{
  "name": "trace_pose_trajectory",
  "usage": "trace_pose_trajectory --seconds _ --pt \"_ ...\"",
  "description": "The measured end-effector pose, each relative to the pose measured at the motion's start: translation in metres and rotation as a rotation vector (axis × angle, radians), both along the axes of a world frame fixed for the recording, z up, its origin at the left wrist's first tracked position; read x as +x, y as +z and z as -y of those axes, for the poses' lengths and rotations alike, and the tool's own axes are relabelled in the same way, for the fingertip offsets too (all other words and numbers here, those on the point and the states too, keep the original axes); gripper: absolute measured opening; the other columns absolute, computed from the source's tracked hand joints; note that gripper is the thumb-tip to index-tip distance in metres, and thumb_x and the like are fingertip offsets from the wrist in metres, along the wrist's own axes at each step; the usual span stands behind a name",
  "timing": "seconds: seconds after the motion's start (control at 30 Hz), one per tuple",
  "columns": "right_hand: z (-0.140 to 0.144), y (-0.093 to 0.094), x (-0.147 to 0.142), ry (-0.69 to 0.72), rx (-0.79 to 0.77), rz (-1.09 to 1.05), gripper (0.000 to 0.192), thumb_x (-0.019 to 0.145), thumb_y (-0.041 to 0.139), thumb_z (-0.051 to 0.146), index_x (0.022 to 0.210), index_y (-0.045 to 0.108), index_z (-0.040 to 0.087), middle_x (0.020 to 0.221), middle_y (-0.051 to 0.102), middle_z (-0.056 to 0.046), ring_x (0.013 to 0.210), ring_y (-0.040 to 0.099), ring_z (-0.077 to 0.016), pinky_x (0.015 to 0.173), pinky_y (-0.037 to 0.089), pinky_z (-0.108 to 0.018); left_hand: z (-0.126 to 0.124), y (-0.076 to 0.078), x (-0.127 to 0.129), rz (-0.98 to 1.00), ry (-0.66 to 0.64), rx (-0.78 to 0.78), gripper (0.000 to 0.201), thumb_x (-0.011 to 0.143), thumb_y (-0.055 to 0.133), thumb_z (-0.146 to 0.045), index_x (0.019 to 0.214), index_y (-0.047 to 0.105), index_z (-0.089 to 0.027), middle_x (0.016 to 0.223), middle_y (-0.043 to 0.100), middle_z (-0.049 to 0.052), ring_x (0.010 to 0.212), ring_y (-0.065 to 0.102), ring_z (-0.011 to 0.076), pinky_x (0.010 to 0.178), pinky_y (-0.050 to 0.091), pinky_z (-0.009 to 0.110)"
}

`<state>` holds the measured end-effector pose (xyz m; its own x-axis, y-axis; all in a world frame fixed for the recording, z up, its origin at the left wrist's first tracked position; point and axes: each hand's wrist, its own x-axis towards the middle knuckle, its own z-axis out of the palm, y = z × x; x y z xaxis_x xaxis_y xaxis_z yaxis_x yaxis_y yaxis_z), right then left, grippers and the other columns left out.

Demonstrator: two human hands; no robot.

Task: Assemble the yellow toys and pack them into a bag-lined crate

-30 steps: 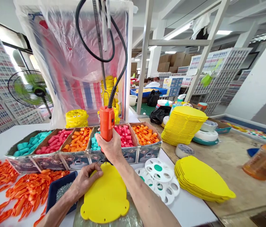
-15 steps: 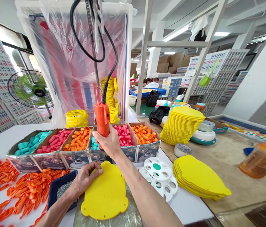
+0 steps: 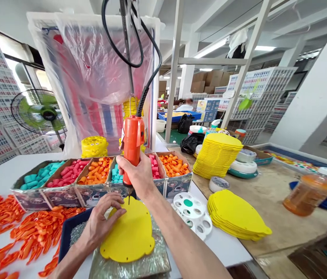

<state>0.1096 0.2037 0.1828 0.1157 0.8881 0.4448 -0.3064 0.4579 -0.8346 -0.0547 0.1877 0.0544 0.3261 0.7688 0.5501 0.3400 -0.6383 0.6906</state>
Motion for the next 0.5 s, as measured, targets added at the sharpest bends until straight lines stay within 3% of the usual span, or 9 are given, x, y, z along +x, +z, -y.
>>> trace_pose_trajectory --seconds 0.17,0.5 --pt "0.011 0.005 -0.009 0.061 0.026 0.001 0.027 0.078 0.076 0.037 0.072 0.057 0.020 0.054 0.058 0.005 0.048 0.052 -0.0093 0.048 0.044 -0.022 0.007 0.012 0.007 -0.094 -0.022 0.170 0.015 0.092 0.071 -0.024 0.081 0.061 -0.024 0.093 0.074 0.002 0.100 0.067 0.0225 0.102 0.048 0.045" --pt "0.012 -0.003 -0.009 0.098 -0.010 0.022 0.024 0.077 0.075 0.037 0.076 0.058 0.020 0.056 0.059 0.006 0.048 0.052 -0.0095 0.048 0.044 -0.023 0.014 0.017 0.012 -0.130 -0.017 0.081 0.013 0.093 0.068 -0.024 0.082 0.061 -0.023 0.093 0.076 0.002 0.096 0.069 0.0225 0.107 0.044 0.048"
